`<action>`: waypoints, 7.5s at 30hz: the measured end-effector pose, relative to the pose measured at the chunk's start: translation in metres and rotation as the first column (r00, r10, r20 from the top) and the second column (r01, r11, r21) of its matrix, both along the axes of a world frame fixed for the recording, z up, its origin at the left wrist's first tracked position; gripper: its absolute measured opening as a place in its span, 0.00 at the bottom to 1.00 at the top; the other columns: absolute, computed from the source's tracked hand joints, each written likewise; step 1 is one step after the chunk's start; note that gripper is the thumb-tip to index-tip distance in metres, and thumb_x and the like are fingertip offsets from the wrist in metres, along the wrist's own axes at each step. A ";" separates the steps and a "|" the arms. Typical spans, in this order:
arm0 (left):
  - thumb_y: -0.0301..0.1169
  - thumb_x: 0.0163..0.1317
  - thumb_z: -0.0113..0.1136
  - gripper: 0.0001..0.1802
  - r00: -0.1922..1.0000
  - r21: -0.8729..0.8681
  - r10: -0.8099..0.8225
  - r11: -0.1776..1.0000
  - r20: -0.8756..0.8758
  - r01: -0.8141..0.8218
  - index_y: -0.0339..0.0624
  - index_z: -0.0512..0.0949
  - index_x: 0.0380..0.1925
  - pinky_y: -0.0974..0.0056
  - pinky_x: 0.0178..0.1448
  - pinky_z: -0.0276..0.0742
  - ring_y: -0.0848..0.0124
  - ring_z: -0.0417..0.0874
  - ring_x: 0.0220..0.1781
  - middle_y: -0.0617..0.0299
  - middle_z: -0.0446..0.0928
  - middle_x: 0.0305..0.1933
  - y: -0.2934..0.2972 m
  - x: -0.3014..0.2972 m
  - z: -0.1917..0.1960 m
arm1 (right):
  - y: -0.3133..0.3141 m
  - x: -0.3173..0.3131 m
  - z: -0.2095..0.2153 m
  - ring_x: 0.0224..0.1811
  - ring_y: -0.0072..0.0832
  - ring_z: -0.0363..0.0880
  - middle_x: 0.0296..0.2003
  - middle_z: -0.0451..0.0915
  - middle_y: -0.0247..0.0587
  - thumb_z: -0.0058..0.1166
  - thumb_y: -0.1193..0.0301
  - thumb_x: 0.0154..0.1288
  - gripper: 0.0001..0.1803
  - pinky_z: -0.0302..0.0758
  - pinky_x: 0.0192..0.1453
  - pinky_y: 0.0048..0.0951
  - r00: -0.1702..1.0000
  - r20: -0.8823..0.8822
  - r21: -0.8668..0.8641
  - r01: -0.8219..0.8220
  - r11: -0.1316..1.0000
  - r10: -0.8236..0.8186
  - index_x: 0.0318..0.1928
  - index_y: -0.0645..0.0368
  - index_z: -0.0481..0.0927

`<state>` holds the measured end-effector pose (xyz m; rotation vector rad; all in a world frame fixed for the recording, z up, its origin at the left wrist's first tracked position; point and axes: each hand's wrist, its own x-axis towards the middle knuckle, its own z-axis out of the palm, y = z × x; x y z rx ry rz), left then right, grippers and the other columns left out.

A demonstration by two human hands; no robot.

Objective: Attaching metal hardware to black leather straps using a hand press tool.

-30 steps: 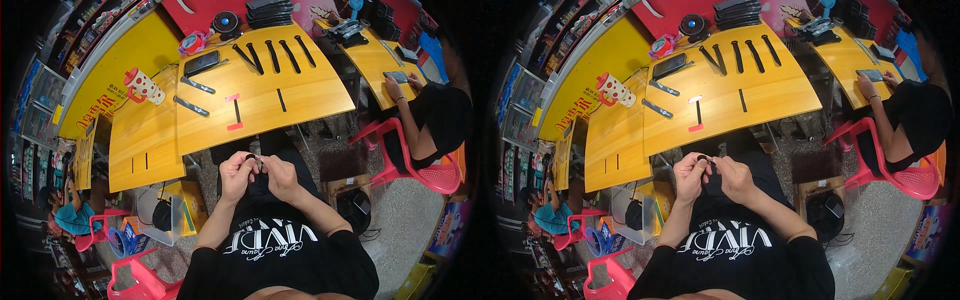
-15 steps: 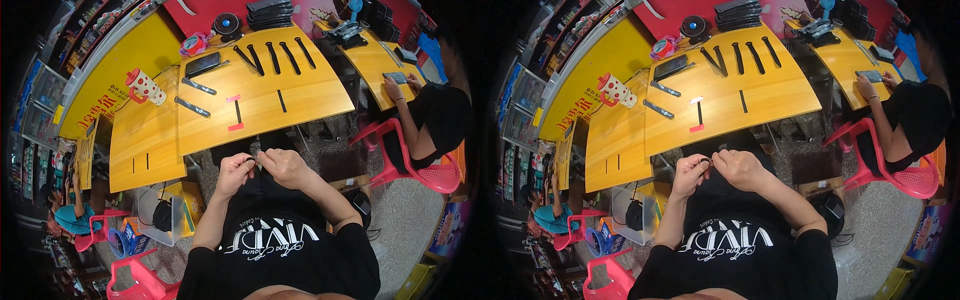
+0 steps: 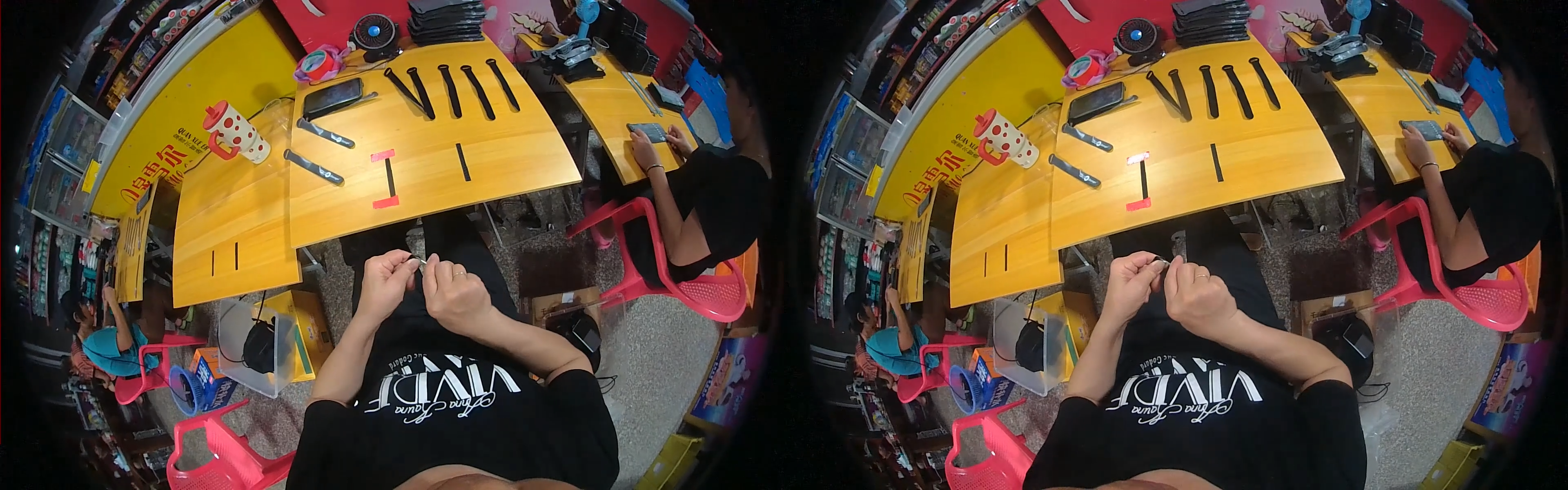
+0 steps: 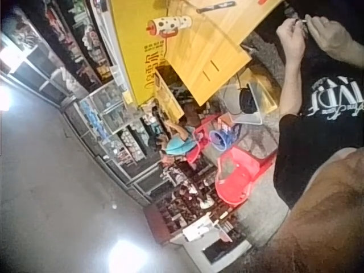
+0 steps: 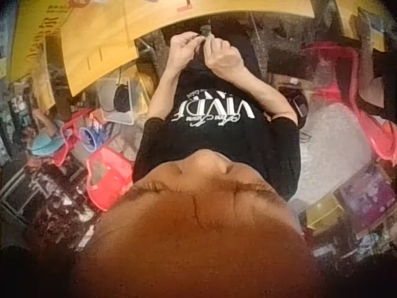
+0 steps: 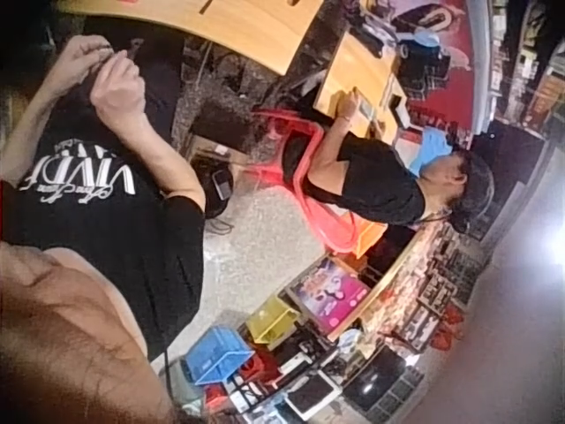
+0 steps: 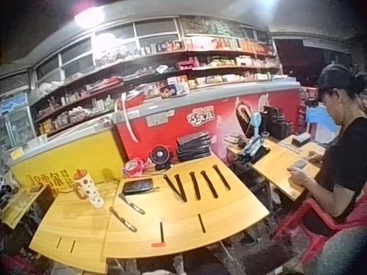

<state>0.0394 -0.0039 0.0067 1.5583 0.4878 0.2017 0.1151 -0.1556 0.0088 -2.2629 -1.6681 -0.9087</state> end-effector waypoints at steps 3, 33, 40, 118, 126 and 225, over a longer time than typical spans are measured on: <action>0.24 0.66 0.57 0.07 0.998 0.007 0.054 0.998 0.044 -0.055 0.34 0.81 0.30 0.74 0.22 0.59 0.84 0.67 0.17 0.69 0.73 0.17 -0.003 -0.001 -0.008 | 0.005 -0.005 -0.006 0.22 0.27 0.74 0.24 0.73 0.41 0.54 0.72 0.54 0.19 0.67 0.18 0.21 1.000 -0.004 0.035 0.015 0.999 -0.015 0.43 0.75 0.80; 0.28 0.70 0.56 0.07 0.997 -0.187 -0.068 0.980 0.023 0.071 0.37 0.81 0.40 0.79 0.21 0.63 0.84 0.71 0.19 0.65 0.80 0.27 0.010 -0.014 -0.004 | -0.003 0.029 -0.004 0.32 0.49 0.82 0.31 0.80 0.51 0.53 0.82 0.58 0.10 0.77 0.33 0.43 0.460 -0.795 0.367 -0.155 0.917 0.396 0.41 0.64 0.80; 0.27 0.68 0.60 0.06 0.973 -0.282 0.129 0.957 0.193 -0.071 0.37 0.83 0.36 0.78 0.21 0.66 0.82 0.74 0.19 0.62 0.82 0.26 -0.002 -0.010 -0.024 | 0.007 0.000 -0.015 0.29 0.49 0.80 0.29 0.77 0.51 0.53 0.83 0.56 0.15 0.75 0.30 0.42 0.583 -0.724 0.415 -0.060 0.908 0.369 0.45 0.66 0.78; 0.18 0.55 0.63 0.03 0.970 0.594 0.035 0.785 0.242 -0.176 0.30 0.82 0.30 0.67 0.27 0.72 0.70 0.78 0.22 0.55 0.77 0.23 -0.024 -0.023 0.023 | 0.016 -0.007 -0.015 0.28 0.15 0.70 0.31 0.77 0.38 0.56 0.90 0.54 0.14 0.66 0.29 0.17 0.225 -0.738 0.669 0.122 0.733 0.636 0.28 0.61 0.67; 0.18 0.59 0.58 0.03 0.965 0.335 0.102 0.925 0.242 -0.182 0.32 0.80 0.28 0.72 0.26 0.71 0.75 0.77 0.21 0.61 0.80 0.24 -0.020 -0.024 -0.007 | 0.015 -0.005 -0.016 0.26 0.14 0.68 0.31 0.77 0.38 0.55 0.90 0.53 0.14 0.64 0.26 0.17 0.203 -0.757 0.647 0.094 0.757 0.621 0.28 0.60 0.65; 0.28 0.64 0.65 0.06 0.897 -0.030 -0.440 0.898 -0.035 0.439 0.36 0.84 0.35 0.73 0.38 0.75 0.79 0.79 0.33 0.64 0.81 0.33 0.025 -0.013 0.050 | -0.004 0.051 0.047 0.21 0.27 0.76 0.21 0.71 0.33 0.57 0.67 0.49 0.06 0.72 0.22 0.28 0.813 -0.247 -0.069 -0.557 0.828 0.527 0.26 0.54 0.75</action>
